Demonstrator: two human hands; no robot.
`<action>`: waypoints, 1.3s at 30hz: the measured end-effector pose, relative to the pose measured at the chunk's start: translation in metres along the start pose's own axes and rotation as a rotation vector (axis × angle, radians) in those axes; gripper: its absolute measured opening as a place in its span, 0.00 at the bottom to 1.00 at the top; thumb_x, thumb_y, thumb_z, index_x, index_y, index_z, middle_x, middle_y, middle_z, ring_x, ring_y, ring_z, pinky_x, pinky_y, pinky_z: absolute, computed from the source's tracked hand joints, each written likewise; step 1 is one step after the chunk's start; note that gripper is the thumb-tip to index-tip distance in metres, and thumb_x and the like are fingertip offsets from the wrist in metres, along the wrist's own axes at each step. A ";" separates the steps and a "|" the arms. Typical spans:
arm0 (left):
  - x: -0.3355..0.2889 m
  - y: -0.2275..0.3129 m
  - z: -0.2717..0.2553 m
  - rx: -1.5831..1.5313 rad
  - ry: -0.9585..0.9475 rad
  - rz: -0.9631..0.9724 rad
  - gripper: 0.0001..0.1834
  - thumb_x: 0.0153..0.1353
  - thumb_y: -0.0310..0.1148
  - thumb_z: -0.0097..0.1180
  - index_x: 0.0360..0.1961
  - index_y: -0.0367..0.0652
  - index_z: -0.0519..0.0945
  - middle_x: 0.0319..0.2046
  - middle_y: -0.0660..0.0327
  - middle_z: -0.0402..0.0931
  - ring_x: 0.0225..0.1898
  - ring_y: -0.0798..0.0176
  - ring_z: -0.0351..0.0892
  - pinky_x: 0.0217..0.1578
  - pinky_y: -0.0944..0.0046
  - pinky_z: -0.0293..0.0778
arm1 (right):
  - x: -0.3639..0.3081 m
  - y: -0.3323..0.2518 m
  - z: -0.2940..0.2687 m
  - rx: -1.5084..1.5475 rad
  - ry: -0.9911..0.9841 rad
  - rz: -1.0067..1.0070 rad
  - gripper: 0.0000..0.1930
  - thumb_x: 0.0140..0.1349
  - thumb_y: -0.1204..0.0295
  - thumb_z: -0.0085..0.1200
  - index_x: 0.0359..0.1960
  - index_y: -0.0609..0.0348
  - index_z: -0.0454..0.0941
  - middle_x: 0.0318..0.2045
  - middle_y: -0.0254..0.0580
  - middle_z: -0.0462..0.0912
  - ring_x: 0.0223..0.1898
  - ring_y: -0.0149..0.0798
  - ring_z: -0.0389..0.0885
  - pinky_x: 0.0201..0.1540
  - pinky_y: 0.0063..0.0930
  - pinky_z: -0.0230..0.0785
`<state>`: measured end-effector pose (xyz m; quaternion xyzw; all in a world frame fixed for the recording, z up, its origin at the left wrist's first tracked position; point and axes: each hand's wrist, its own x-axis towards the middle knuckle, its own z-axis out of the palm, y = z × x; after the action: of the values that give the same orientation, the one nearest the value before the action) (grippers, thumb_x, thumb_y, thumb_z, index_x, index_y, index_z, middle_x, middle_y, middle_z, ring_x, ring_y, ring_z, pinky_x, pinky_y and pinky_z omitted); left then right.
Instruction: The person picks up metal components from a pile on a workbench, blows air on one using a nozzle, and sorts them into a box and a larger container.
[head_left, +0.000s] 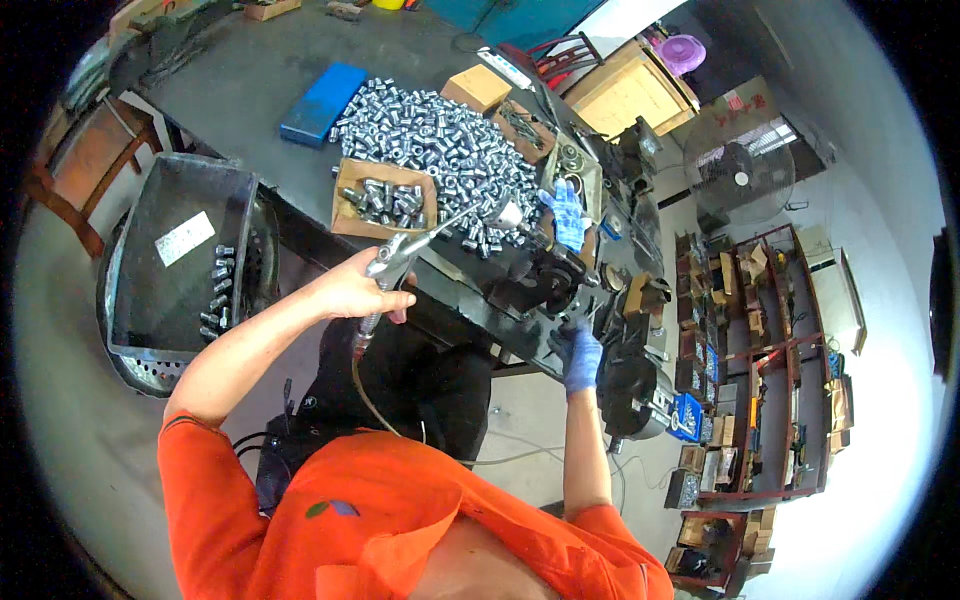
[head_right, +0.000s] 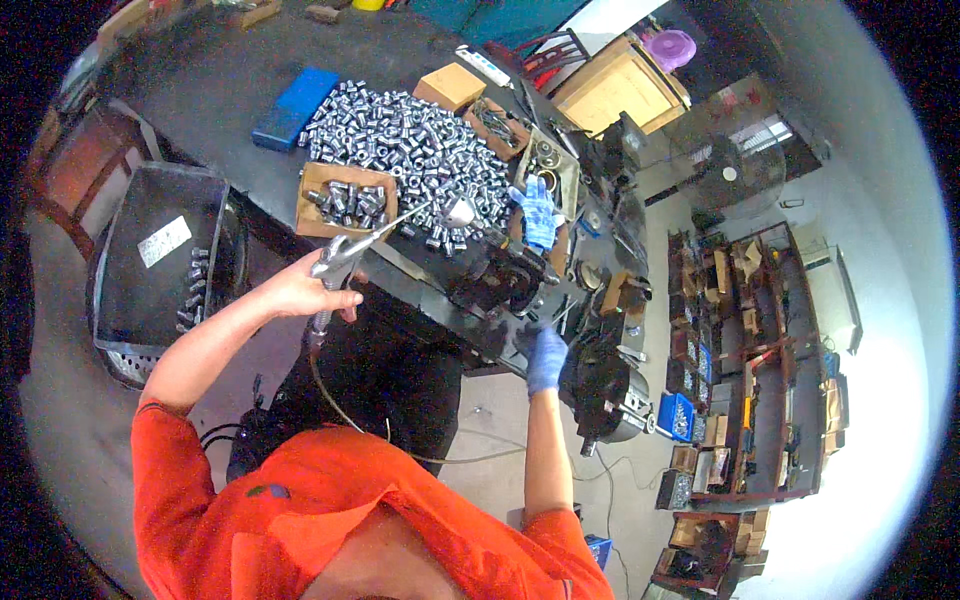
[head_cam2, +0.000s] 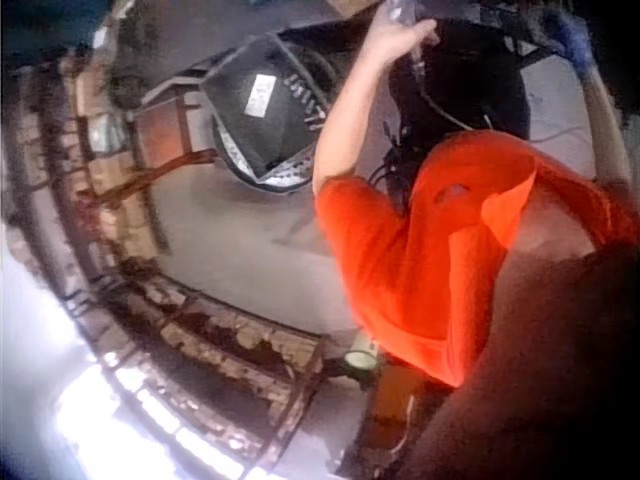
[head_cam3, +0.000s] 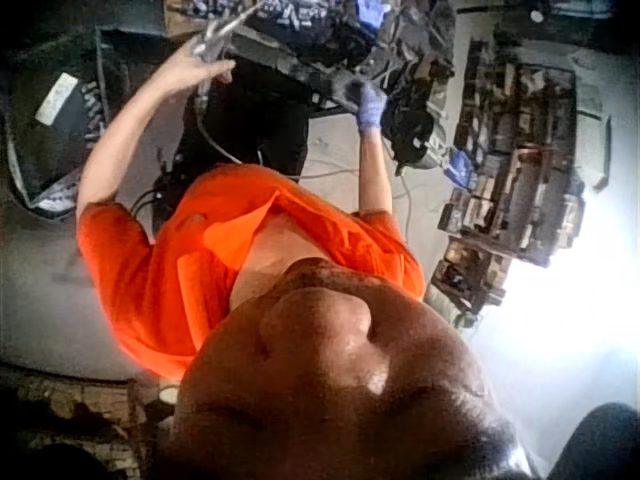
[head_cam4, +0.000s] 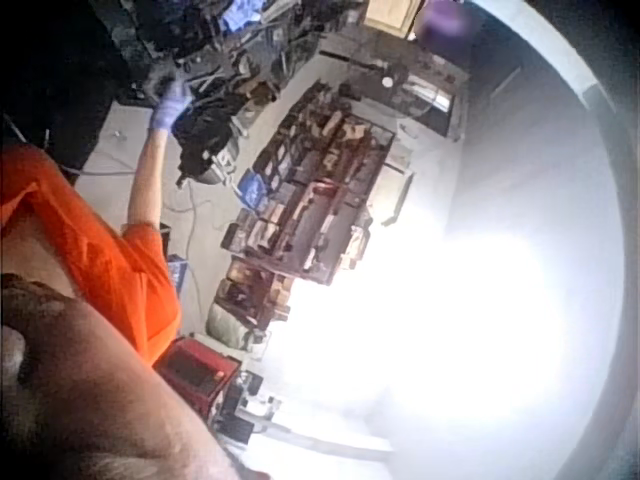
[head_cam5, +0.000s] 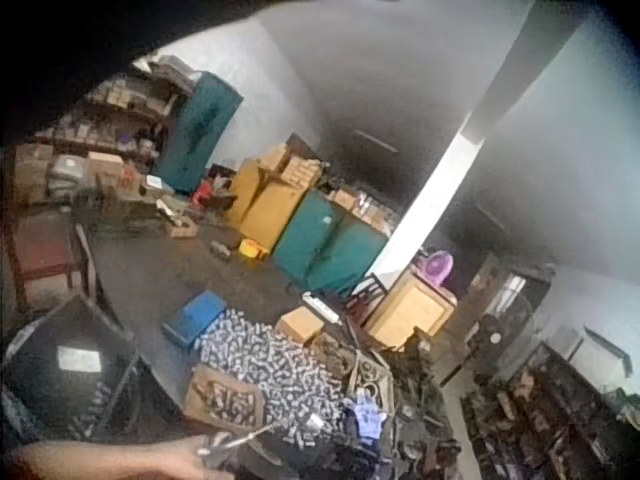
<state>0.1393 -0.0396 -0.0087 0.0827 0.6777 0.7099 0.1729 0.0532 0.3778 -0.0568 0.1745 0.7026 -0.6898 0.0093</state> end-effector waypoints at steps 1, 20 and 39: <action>0.002 0.000 0.000 0.012 0.012 -0.041 0.19 0.53 0.31 0.59 0.43 0.35 0.68 0.27 0.58 0.76 0.29 0.65 0.79 0.31 0.65 0.74 | 0.013 -0.005 0.005 0.321 -0.088 0.050 0.22 0.56 0.55 0.50 0.37 0.64 0.73 0.36 0.53 0.74 0.38 0.49 0.74 0.43 0.44 0.70; 0.025 -0.016 -0.006 -0.005 -0.048 -0.049 0.19 0.52 0.29 0.59 0.43 0.36 0.68 0.25 0.59 0.77 0.27 0.67 0.79 0.30 0.67 0.74 | 0.122 0.013 0.013 0.517 -0.096 0.087 0.18 0.60 0.56 0.42 0.42 0.54 0.73 0.40 0.41 0.77 0.41 0.43 0.75 0.45 0.43 0.68; 0.023 -0.008 -0.015 0.078 -0.105 -0.013 0.19 0.53 0.31 0.58 0.43 0.37 0.67 0.25 0.59 0.77 0.29 0.67 0.79 0.32 0.65 0.73 | 0.099 -0.005 0.036 0.510 0.017 -0.032 0.11 0.56 0.61 0.49 0.34 0.53 0.74 0.28 0.35 0.75 0.28 0.35 0.72 0.32 0.28 0.67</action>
<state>0.1136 -0.0451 -0.0206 0.1224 0.6953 0.6765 0.2095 -0.0493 0.3662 -0.0785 0.1657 0.5087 -0.8432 -0.0519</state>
